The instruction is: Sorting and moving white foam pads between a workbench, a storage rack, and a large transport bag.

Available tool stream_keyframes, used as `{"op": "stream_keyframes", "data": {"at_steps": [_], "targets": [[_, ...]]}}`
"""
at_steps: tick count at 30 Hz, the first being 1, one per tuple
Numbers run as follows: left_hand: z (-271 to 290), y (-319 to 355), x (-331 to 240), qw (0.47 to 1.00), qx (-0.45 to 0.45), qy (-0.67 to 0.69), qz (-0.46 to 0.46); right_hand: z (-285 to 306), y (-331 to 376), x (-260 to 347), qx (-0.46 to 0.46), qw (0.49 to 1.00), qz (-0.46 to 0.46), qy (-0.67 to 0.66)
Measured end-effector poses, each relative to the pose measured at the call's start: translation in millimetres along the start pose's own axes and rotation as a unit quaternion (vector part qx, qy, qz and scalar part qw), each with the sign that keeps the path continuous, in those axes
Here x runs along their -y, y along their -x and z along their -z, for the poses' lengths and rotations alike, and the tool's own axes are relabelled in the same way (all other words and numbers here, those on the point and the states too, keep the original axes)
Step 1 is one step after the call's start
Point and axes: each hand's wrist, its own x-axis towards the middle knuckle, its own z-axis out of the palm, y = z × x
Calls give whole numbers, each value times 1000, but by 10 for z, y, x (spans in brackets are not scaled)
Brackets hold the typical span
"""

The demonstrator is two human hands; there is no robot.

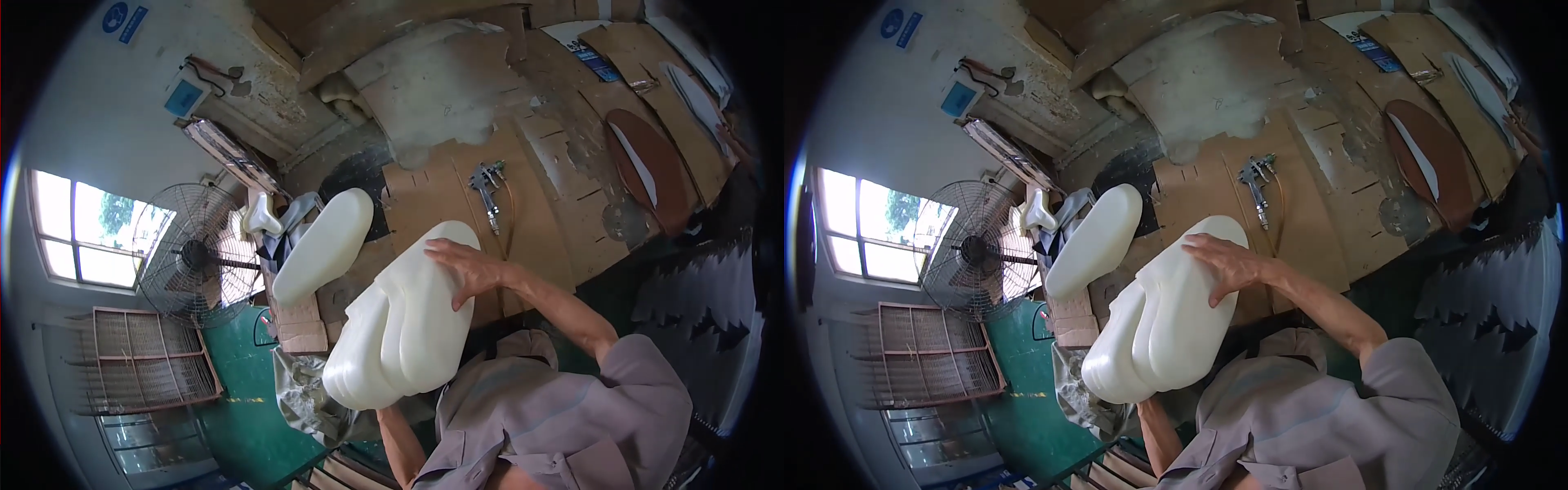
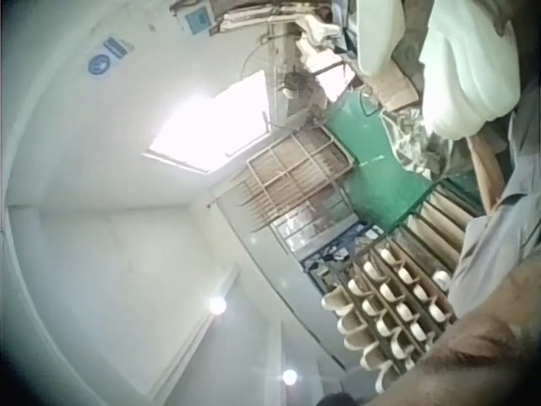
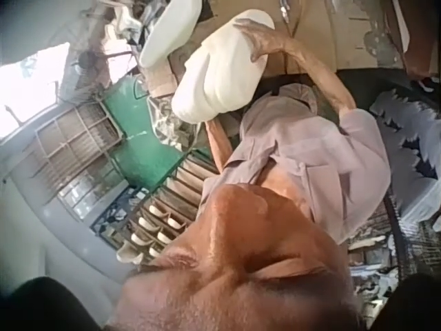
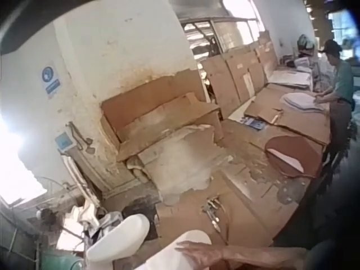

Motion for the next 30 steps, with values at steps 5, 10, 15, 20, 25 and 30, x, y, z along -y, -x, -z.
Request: {"op": "stream_keyframes", "data": {"at_steps": [5,10,15,20,25,30], "targets": [[471,-276,-139,997,77,14,3,149,-119,379,35,988,42,143],[430,-1390,-699,991,131,39,5,206,91,824,-84,980,-36,177],[-501,-2691,-1306,979,192,64,4,291,182,952,-244,933,-221,142],[-1480,-3336,-1502,961,242,92,94,528,44,1096,-297,873,-356,151],[-2032,-3534,-1382,962,246,91,82,494,-98,1051,-249,841,-426,221],[-2049,-2952,-872,962,198,121,147,96,8,169,-262,823,-429,263]]}}
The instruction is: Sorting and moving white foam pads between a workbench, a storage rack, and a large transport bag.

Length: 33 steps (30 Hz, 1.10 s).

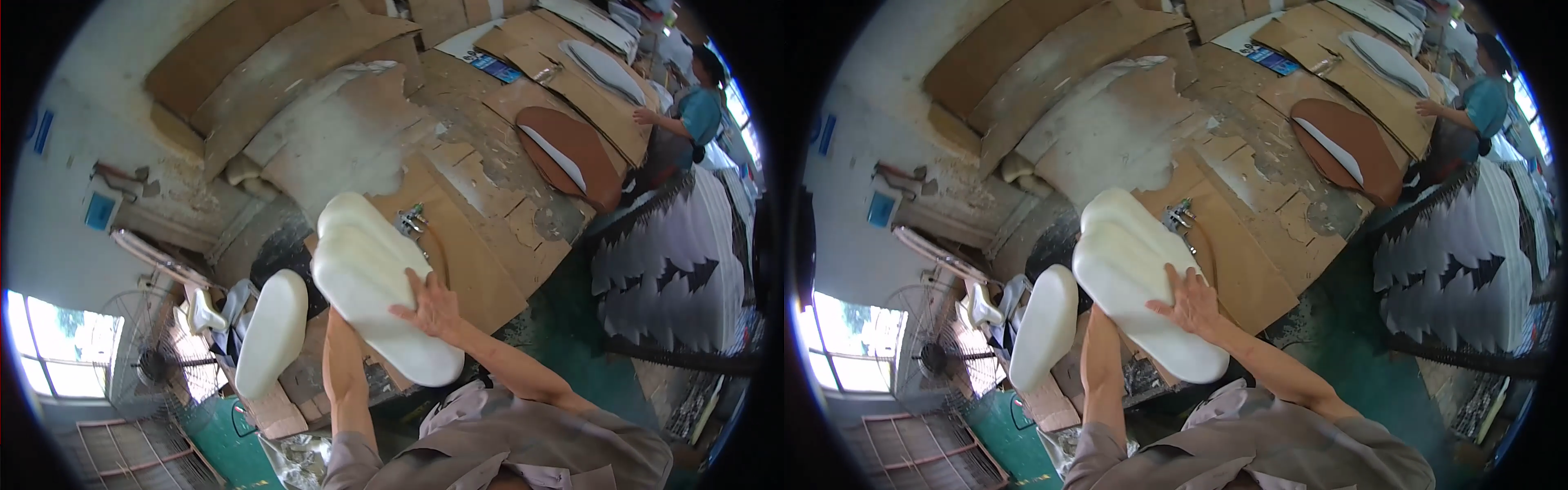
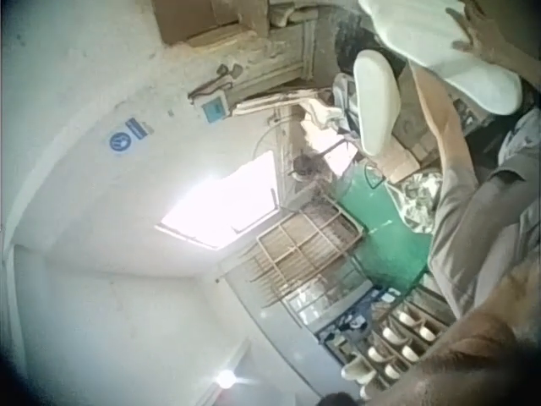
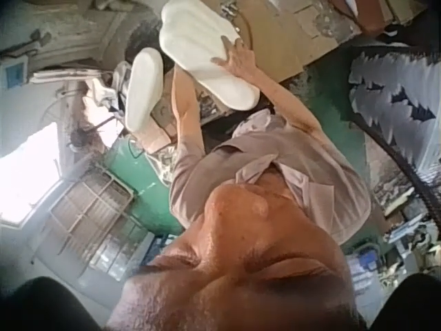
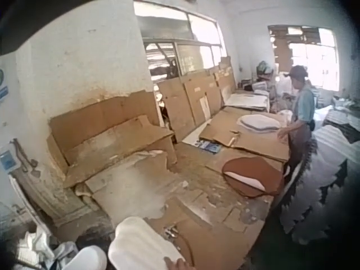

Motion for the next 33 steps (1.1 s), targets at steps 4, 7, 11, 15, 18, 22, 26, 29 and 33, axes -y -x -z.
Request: {"op": "stream_keyframes", "data": {"at_steps": [4,7,11,15,18,22,26,29,33], "targets": [[291,473,429,997,-76,26,18,32,-248,-2,15,999,22,-23],[445,573,368,988,-146,44,14,-81,-387,-209,66,990,26,-120],[83,1315,784,993,-80,49,-72,-458,-737,-1166,60,952,-144,-263],[-125,1649,1076,981,-145,-127,-35,-918,-1199,-1549,189,963,-167,-96],[26,1561,1279,955,-182,-228,-54,-1296,-1330,-1618,177,976,-111,54],[516,1679,1401,964,-218,-152,18,-1350,-1295,-1455,207,975,-70,34],[485,1576,1314,975,-181,-124,-22,-1439,-1345,-1498,160,981,-74,85],[404,1555,1220,977,-174,-124,10,-1475,-1372,-1591,161,977,-138,24],[268,1526,1150,978,-170,-114,-33,-1249,-1149,-1811,151,965,-191,-94]]}}
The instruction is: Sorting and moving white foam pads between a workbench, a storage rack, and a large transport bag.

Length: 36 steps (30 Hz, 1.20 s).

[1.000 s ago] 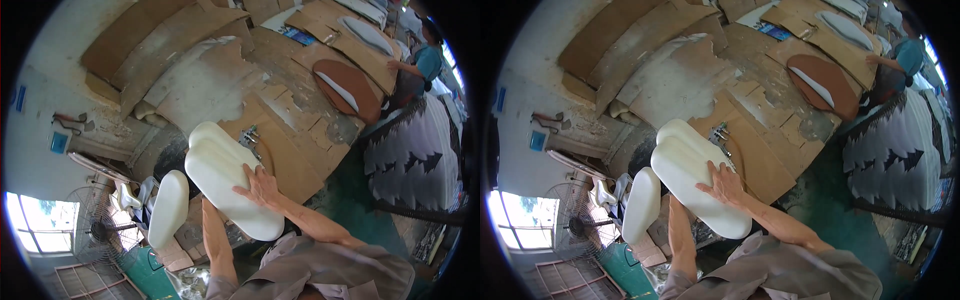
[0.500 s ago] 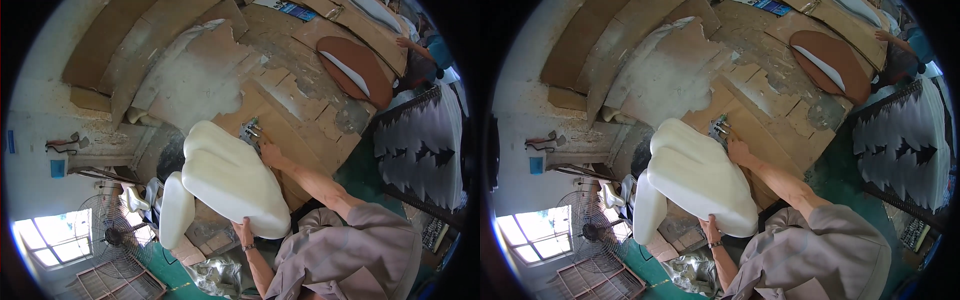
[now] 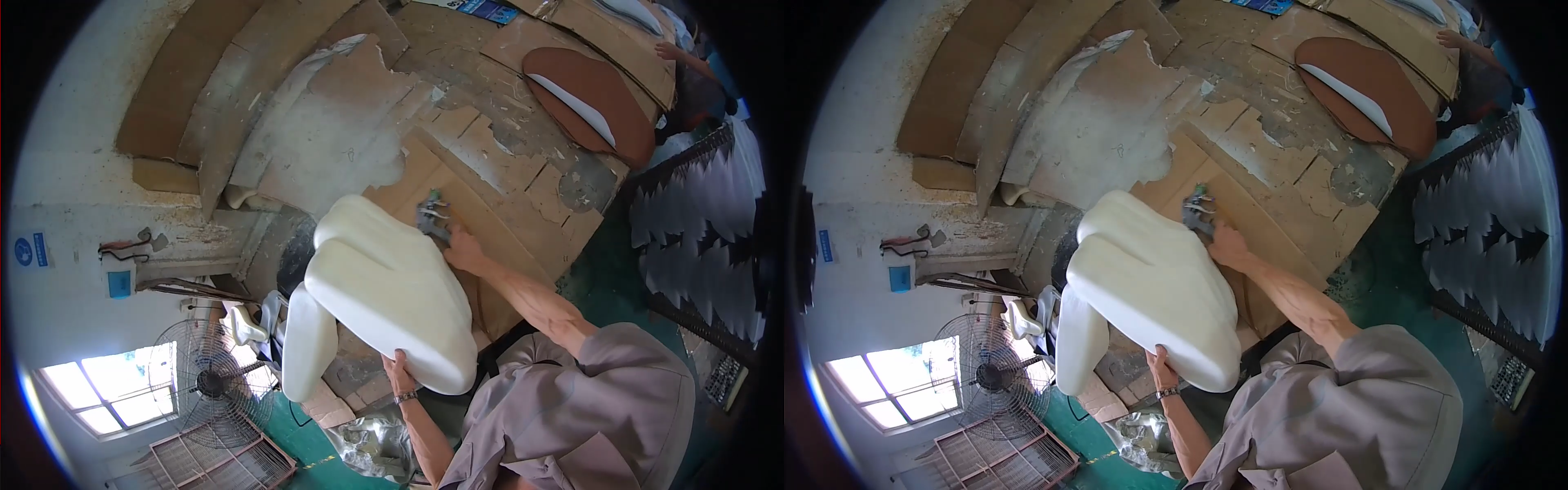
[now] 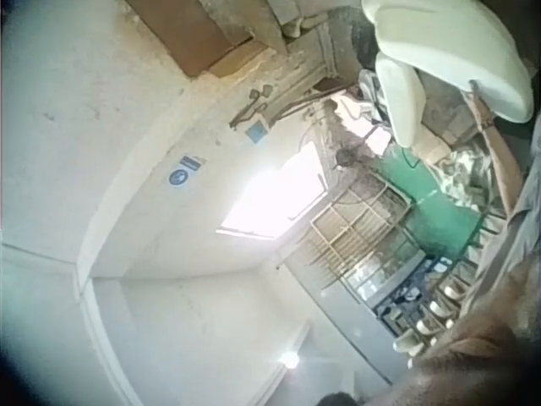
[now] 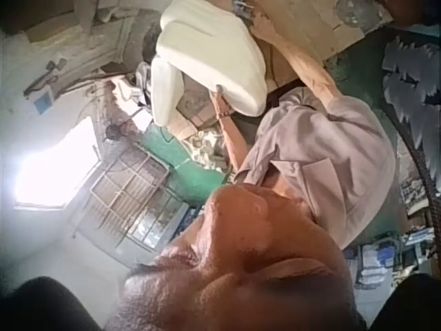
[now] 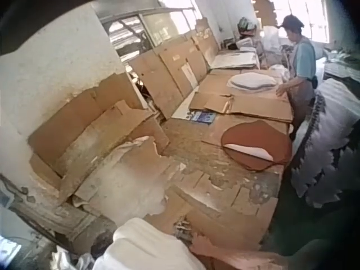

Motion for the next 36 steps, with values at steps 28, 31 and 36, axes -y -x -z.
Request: {"op": "stream_keyframes", "data": {"at_steps": [28,31,36], "targets": [[146,383,-195,987,111,-107,-37,1940,3792,288,-237,937,215,-140],[361,301,263,998,9,-45,-32,1784,4117,416,-270,921,255,-120],[1563,-649,389,951,-266,153,-20,1488,4552,526,-227,941,212,-133]]}}
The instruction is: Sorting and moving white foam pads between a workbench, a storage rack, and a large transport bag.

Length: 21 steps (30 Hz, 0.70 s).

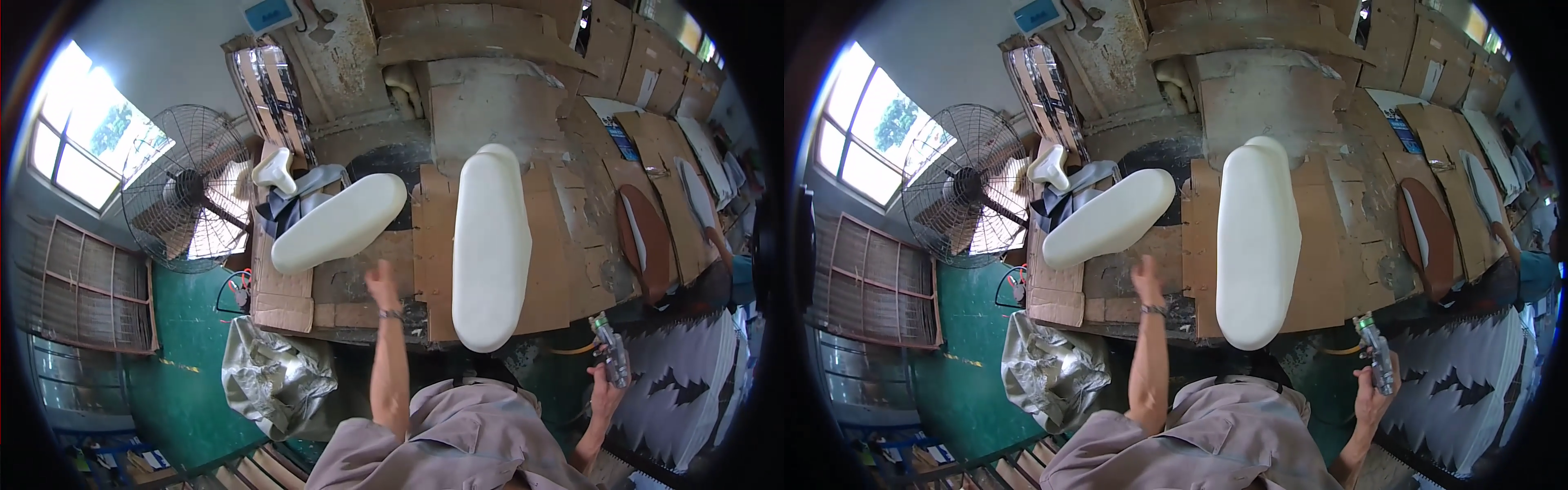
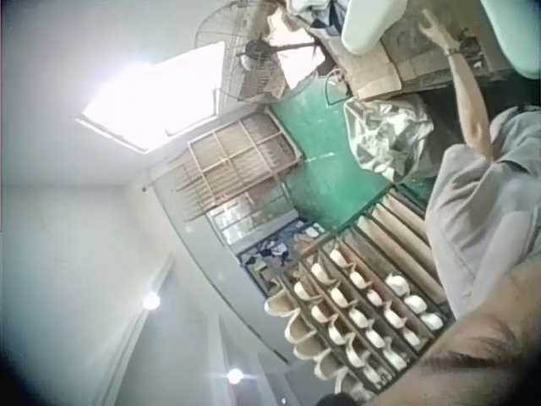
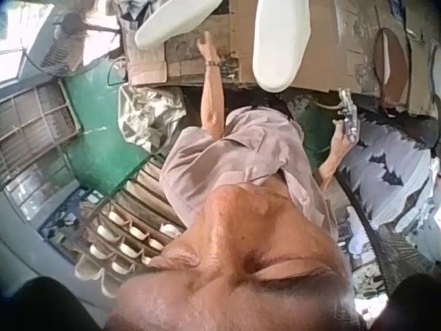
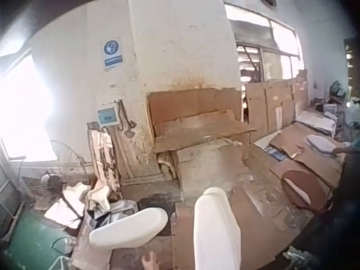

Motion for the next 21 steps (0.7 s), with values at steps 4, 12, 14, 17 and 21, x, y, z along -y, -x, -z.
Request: {"op": "stream_keyframes", "data": {"at_steps": [4,12,14,17,21], "targets": [[669,-1129,-576,961,-226,149,-54,-87,202,-15,22,1000,-3,13],[1217,-1572,-1211,941,-100,305,-108,-168,326,32,23,998,-49,16],[1000,-1353,-1381,952,-72,235,-181,-97,324,6,20,997,-16,68],[944,-950,-1984,943,67,129,-299,24,317,-38,-2,993,21,116],[968,-480,-2701,924,219,184,-254,-55,200,-64,6,994,23,110]]}}
